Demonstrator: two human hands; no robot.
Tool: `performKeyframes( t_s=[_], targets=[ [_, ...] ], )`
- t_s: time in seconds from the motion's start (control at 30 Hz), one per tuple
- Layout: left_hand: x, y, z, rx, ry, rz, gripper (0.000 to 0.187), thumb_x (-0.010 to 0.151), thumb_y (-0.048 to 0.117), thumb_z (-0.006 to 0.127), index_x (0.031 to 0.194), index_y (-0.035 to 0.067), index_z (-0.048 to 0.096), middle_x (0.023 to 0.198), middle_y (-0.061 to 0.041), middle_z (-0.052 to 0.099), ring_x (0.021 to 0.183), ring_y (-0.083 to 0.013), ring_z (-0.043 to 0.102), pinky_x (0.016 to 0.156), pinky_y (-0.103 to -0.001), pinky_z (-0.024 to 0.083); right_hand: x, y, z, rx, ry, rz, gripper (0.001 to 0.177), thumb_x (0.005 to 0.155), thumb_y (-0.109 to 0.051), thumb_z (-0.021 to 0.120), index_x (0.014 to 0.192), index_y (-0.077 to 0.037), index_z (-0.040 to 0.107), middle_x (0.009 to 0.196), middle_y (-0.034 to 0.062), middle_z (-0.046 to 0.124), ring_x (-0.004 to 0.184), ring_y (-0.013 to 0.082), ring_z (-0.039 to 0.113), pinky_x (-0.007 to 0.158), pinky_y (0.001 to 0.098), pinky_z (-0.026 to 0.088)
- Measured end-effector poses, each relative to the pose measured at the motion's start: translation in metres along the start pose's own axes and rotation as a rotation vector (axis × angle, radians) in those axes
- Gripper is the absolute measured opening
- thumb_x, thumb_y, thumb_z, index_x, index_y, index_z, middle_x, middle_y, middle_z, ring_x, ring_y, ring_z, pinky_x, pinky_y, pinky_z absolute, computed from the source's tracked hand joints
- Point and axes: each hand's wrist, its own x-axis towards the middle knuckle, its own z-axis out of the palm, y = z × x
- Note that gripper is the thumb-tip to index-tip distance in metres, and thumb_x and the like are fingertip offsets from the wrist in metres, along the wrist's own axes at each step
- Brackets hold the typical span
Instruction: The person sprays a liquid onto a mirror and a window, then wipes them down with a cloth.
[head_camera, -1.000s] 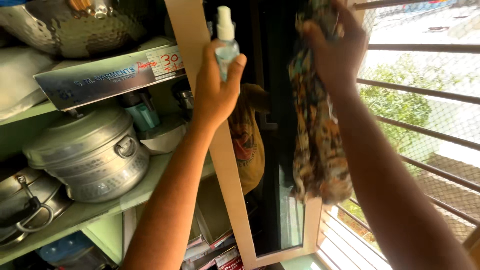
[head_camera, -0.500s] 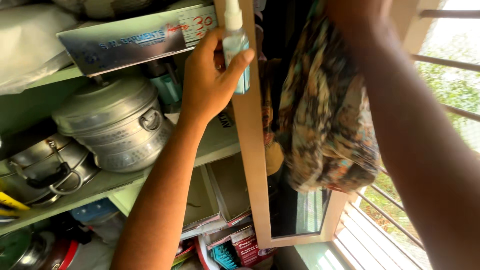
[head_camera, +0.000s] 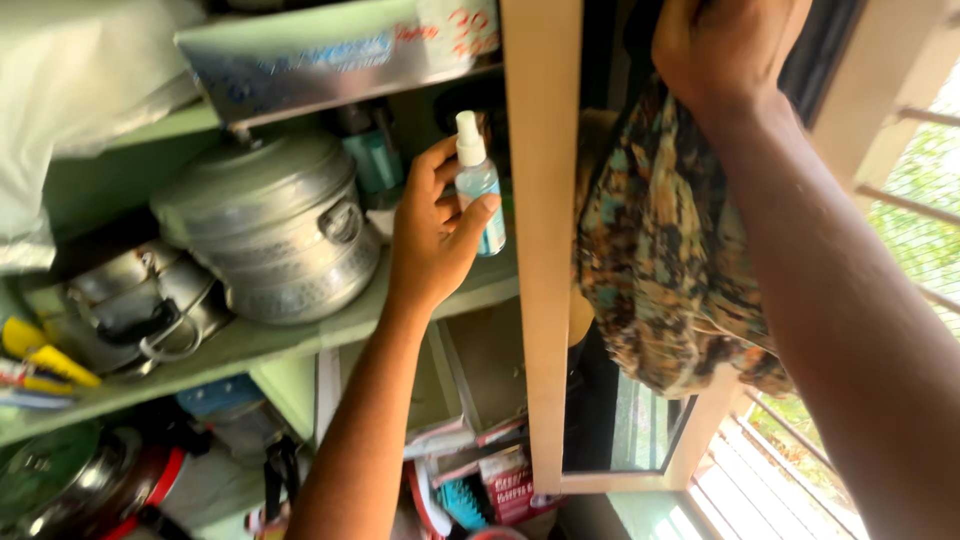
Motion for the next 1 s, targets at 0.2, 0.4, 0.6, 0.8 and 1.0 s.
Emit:
performKeyframes(
  t_s=[0.2,0.4,0.6,0.8,1.0],
  targets=[
    [-0.034,-0.02,-0.013,0.044,0.088,-0.056,0.055,0.102,0.009,0.07,0.151,0.002,0.045,0.139,-0.014,0.061,0.113,-0.0191,0.071,0.095,-0.035,0.062,-0.049,-0.088,-0.023,0.319,-0.068,-0.123,0.034,0.079,0.011,0.063,0.11,-0.002,0.073,0.096,0.0167,0.064,0.088,0.0356,0.063,0.074,0.0418,0.049],
    [-0.071,-0.049,-0.041,0.152,0.188,-0.078,0.055,0.103,0.009,0.072,0.152,0.005,0.048,0.131,-0.012,0.068,0.111,-0.0167,0.073,0.095,-0.034,0.061,-0.076,-0.163,-0.022,0.37,-0.15,-0.431,0.042,0.077,-0.003,0.079,0.119,-0.003,0.072,0.108,0.01,0.062,0.098,0.0309,0.066,0.083,0.0392,0.055],
    [-0.084,-0.079,-0.065,0.61,0.311,-0.148,0.052,0.092,0.007,0.079,0.14,0.011,0.059,0.119,-0.007,0.077,0.093,-0.0168,0.072,0.076,-0.032,0.059,-0.088,-0.173,-0.015,0.205,-0.168,-0.394,0.05,0.076,0.0,0.071,0.125,-0.012,0.068,0.122,-0.0007,0.065,0.111,0.0204,0.065,0.09,0.0329,0.056],
    [-0.08,-0.116,-0.077,0.652,0.393,-0.179,0.048,0.09,0.008,0.079,0.134,0.01,0.06,0.117,-0.009,0.077,0.09,-0.0175,0.075,0.069,-0.03,0.062,-0.093,-0.169,-0.013,0.188,-0.16,-0.397,0.059,0.073,0.004,0.07,0.129,-0.014,0.069,0.112,0.0001,0.064,0.099,0.021,0.065,0.084,0.0343,0.053],
    [-0.071,-0.138,-0.089,0.669,0.393,-0.104,0.049,0.089,0.006,0.081,0.133,0.008,0.059,0.119,-0.013,0.075,0.096,-0.0218,0.077,0.074,-0.032,0.062,-0.097,-0.166,-0.01,0.219,-0.155,-0.391,0.057,0.076,0.006,0.07,0.129,-0.014,0.066,0.109,0.0006,0.062,0.099,0.0227,0.064,0.084,0.0351,0.051]
  ],
)
